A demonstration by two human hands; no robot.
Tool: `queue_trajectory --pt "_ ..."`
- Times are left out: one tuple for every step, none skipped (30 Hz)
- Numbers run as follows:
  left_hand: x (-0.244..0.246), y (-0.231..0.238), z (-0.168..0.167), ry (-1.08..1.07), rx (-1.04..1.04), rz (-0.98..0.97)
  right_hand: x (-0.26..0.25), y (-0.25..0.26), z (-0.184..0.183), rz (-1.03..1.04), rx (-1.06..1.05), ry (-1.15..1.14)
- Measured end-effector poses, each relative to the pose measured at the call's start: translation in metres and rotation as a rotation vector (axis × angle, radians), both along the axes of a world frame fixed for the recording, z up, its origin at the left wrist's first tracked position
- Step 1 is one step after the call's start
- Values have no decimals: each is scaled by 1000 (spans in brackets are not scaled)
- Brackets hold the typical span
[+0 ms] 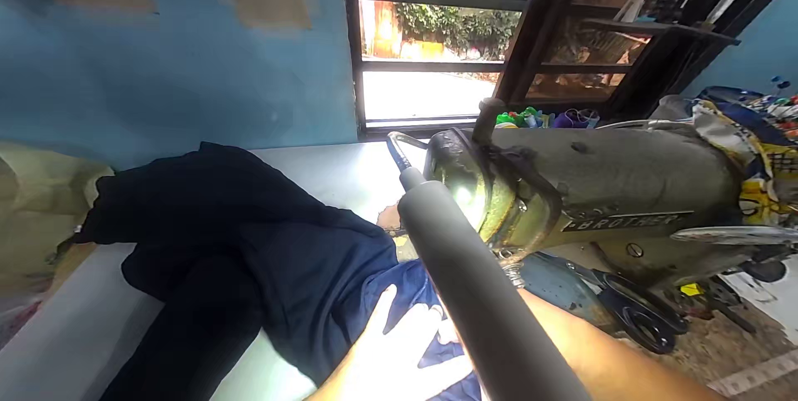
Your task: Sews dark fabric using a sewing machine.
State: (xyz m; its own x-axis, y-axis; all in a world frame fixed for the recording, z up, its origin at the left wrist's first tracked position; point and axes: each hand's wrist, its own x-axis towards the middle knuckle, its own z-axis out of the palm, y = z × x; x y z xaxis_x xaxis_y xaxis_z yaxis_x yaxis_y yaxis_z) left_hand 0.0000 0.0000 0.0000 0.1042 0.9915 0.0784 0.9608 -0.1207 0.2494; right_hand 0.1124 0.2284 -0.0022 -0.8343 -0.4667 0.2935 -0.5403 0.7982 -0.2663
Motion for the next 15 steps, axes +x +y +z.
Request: queue_trajectory --pt "2 1 7 -17 -32 10 0 1 0 11 6 -14" --pt "3 1 10 -29 -40 24 0 2 1 19 13 -41" --pt "4 1 10 -43 -36 33 0 3 2 21 14 -83" --pt "4 0 9 -46 -31 35 0 2 4 14 19 -120" --pt "3 0 8 -38 -32 32 1 0 9 5 23 -159" --pt "3 0 10 -55 -47 38 2 -3 14 -5 22 -169" --pt "4 0 12 -61 -41 31 4 -5 20 -13 -19 -180" --pt "3 1 12 -61 -37 17 6 -4 22 -15 -82 -178" --pt "1 1 9 -46 -44 -1 7 -3 20 -16 -135 -176" --pt "-1 1 6 -39 -40 -12 7 -2 19 -19 -155 -177" --pt "-1 0 4 -37 -22 -17 7 -2 17 -19 -135 -162" --pt "-2 0 1 -30 5 -19 7 -2 16 -19 -109 -145" --pt "-2 0 -1 -32 18 -20 7 -2 16 -17 -80 -123" --pt "-2 -1 -2 -42 24 -21 7 -1 15 -15 -53 -104" --pt "-2 -1 -2 -55 17 -24 7 -1 15 -15 -48 -77"
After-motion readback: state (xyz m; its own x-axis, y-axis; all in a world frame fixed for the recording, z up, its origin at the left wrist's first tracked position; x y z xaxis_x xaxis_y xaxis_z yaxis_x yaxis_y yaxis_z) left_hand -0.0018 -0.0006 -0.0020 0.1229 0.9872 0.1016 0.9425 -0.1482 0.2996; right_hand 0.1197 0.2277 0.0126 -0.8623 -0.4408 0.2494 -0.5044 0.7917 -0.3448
